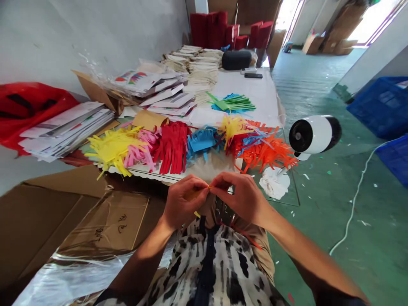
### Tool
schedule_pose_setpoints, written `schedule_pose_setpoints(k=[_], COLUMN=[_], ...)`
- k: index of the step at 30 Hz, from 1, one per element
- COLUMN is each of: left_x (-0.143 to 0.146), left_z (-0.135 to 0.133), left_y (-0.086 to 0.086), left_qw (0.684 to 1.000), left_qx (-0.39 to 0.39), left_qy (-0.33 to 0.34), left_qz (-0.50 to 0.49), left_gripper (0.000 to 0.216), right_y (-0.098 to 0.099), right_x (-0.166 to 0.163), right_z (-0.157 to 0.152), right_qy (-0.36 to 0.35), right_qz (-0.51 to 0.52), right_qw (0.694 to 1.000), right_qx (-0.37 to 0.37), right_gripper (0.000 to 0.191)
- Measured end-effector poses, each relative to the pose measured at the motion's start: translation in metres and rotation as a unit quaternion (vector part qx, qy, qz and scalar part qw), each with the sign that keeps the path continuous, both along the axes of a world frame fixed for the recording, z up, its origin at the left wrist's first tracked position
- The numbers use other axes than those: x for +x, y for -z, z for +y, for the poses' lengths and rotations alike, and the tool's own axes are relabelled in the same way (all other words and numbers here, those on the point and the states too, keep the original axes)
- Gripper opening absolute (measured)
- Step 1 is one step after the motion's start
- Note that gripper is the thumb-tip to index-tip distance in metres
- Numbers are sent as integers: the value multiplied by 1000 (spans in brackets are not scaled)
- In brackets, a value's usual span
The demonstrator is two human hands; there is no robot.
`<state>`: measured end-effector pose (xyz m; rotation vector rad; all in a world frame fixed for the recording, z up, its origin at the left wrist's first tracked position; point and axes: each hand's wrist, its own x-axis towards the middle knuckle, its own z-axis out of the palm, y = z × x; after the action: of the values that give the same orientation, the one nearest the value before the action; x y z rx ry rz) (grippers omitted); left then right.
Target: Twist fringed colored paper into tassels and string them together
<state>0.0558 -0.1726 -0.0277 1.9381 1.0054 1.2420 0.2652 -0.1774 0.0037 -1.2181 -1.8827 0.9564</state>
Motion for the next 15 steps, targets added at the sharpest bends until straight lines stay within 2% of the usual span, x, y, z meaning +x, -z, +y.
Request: schedule_pose_setpoints(k=[8,15], left_x=[-4,1], left_z=[1,0], left_y=[3,10], left_qw=[999,996], left_qx=[-28,-70], left_qy=[-16,-23], left_qz=[-1,-43], left_gripper=[8,11], right_y=[2,14], right_x=[3,2], right_z=[1,2], right_qy=[53,15], right_qz=[4,47], right_qw=[998,999], right_qx=[24,-24], right_gripper=[8,24])
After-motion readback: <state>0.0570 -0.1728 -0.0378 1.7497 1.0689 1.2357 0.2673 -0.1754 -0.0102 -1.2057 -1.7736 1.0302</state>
